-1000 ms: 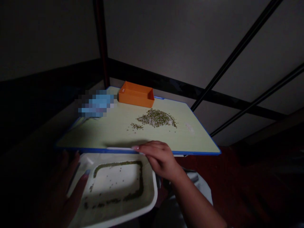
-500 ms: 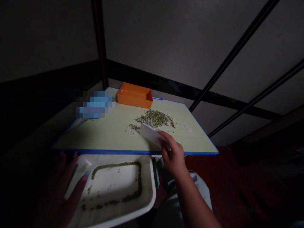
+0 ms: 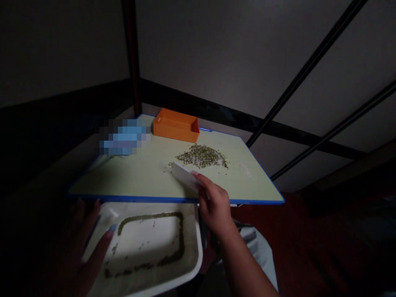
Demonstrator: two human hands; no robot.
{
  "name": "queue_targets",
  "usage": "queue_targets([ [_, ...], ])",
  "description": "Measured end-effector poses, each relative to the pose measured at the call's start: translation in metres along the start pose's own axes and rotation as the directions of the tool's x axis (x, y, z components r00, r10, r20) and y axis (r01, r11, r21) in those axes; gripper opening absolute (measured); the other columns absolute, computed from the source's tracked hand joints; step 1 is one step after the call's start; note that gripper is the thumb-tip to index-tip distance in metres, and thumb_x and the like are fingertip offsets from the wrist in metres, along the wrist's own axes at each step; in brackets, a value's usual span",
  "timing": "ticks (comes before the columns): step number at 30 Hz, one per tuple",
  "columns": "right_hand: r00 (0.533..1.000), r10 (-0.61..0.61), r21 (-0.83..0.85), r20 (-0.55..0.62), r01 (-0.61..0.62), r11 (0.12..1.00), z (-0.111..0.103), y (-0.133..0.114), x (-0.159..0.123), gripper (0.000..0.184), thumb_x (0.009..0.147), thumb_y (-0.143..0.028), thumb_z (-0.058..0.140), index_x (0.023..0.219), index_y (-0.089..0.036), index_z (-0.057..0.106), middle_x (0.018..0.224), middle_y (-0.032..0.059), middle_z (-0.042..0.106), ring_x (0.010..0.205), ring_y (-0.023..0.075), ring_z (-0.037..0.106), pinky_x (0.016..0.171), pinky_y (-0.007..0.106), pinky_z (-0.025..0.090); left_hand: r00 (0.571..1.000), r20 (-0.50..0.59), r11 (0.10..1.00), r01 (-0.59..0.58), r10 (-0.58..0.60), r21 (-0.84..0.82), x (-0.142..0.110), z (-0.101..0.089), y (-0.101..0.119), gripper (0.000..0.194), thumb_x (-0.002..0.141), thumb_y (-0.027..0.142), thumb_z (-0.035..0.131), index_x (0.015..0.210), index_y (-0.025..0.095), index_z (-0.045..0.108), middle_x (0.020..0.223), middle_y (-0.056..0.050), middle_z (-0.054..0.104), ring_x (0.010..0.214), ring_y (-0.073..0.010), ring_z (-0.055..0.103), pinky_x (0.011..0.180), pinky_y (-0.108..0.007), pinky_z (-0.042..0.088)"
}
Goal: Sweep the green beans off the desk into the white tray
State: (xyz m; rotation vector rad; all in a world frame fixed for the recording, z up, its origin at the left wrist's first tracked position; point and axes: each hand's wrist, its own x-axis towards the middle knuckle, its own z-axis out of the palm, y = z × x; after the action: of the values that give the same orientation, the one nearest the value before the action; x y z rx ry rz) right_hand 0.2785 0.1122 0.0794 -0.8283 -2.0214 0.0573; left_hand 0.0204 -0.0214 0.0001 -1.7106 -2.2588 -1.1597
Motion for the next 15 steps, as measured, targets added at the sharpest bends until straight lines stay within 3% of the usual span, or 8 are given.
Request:
queue_targets([
  [5, 0.999, -0.026, -0.005, -0.035, 0.026, 1.0, -0.0006, -0.0031, 0.0014, 0.047, 0.09, -0.006, 0.052, 0.131, -0.028, 0.059, 0.11, 0.0059, 0.077, 0.09, 0.0185, 0.076, 0.072, 0.026, 0.062, 0.999, -0.031, 1.0, -0.015, 0.016, 0.021, 0.0001, 0.0029, -0.0019, 0.066, 0.09, 0.048, 0.039, 0.152, 0.032, 0.021, 0.166, -0.01, 0.019, 0.152, -0.0358, 0.023, 0.12, -0.066, 0.027],
  [10, 0.998, 0.029, -0.005, -0.06, -0.029, 1.0, -0.0012, -0.0014, -0.0023, 0.045, 0.09, -0.008, 0.052, 0.131, -0.027, 0.059, 0.111, 0.0064, 0.077, 0.091, 0.0196, 0.076, 0.072, 0.028, 0.063, 0.999, -0.034, 0.999, -0.035, 0.035, 0.009, -0.0003, 0.0024, -0.0029, 0.066, 0.09, 0.047, 0.038, 0.152, 0.035, 0.019, 0.167, -0.008, 0.018, 0.151, -0.0365, 0.025, 0.118, -0.069, 0.03],
  [15, 0.998, -0.016, -0.021, -0.06, 0.015, 1.0, 0.0026, -0.0016, 0.0013, 0.045, 0.089, -0.007, 0.053, 0.129, -0.026, 0.061, 0.106, 0.0063, 0.078, 0.085, 0.0193, 0.077, 0.07, 0.027, 0.062, 0.997, -0.052, 0.998, -0.048, 0.05, 0.037, 0.0003, 0.0009, -0.0001, 0.067, 0.09, 0.048, 0.038, 0.153, 0.034, 0.019, 0.166, -0.009, 0.019, 0.15, -0.0368, 0.028, 0.119, -0.067, 0.03],
])
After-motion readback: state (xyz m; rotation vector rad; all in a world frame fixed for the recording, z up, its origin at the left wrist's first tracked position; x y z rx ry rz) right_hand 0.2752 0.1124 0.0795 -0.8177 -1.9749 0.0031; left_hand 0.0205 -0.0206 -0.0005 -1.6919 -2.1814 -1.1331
